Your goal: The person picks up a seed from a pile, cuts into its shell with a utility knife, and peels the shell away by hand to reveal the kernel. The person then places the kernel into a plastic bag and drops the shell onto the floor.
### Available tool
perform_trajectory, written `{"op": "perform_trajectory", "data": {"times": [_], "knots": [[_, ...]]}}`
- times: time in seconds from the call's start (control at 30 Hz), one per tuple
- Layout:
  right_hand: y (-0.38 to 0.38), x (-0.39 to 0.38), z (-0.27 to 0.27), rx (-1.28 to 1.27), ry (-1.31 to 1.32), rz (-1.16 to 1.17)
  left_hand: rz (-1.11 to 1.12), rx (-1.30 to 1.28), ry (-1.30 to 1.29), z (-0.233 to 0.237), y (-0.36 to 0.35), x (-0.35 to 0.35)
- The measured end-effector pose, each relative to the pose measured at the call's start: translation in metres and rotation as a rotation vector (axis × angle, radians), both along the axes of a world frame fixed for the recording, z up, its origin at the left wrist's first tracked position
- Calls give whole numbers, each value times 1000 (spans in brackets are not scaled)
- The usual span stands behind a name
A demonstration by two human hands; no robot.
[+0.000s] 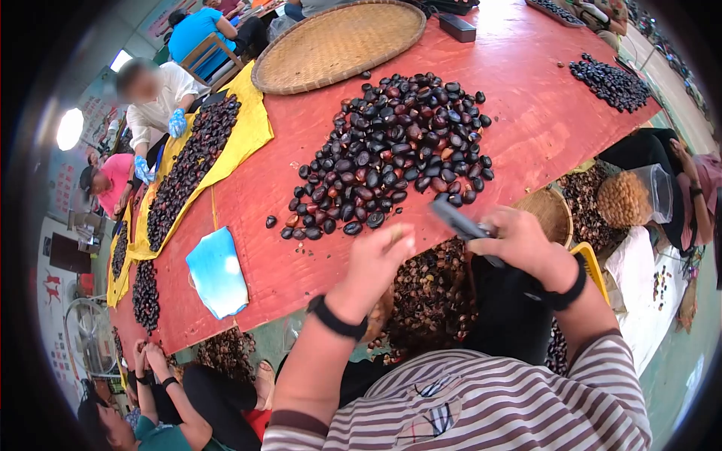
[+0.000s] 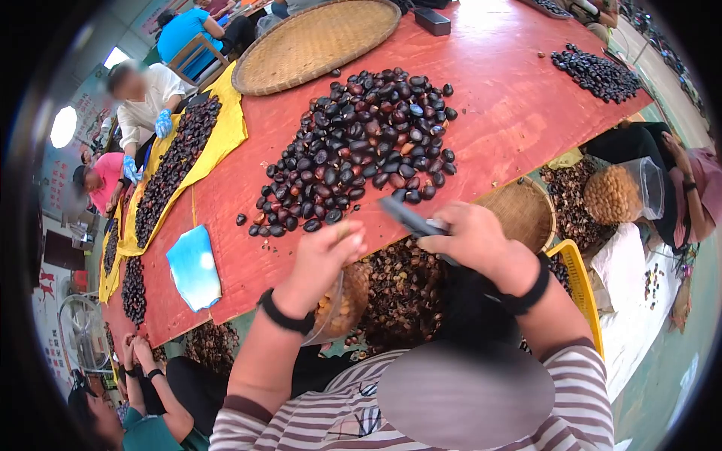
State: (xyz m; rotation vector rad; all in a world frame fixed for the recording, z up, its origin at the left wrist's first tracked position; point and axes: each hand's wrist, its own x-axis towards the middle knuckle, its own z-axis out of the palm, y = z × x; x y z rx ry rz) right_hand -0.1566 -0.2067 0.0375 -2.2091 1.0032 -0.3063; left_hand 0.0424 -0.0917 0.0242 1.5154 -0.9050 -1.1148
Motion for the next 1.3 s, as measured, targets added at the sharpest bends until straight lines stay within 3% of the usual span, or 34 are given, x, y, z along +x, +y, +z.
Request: {"op": "perform_trajectory", "data": {"times": [0.07, 0.17, 0.3, 0.37, 0.47, 0.6, 0.63, 0.73, 0.77, 0.97, 1.3], "knots": [[-6, -24, 14, 407, -21, -165, 26, -4, -72, -18, -34, -6], [-13, -52, 9, 799, -281, -248, 10, 46, -293, -36, -65, -13], [-14, -58, 11, 906, -521, -186, -29, 149, -674, -32, -83, -20], [-17, -61, 7, 832, -499, -139, -63, 175, -820, -27, -85, -24], [-17, -59, 1, 788, -447, -106, -22, 95, -792, -30, -84, -24], [-17, -40, -13, 671, -248, 31, -28, 126, -452, -33, -60, -8], [-15, -32, -10, 462, -118, 92, -36, 113, -453, -25, -49, -7], [-2, -6, -10, -156, -60, 293, 68, 117, -485, -33, -12, 3], [2, 4, -8, -207, -4, 300, 55, 105, -597, -32, -2, 8], [12, 40, -7, -338, 98, 518, -29, 152, -799, -22, 18, 23], [13, 60, -4, -410, 231, 606, -36, 151, -528, -36, 17, 35]]}}
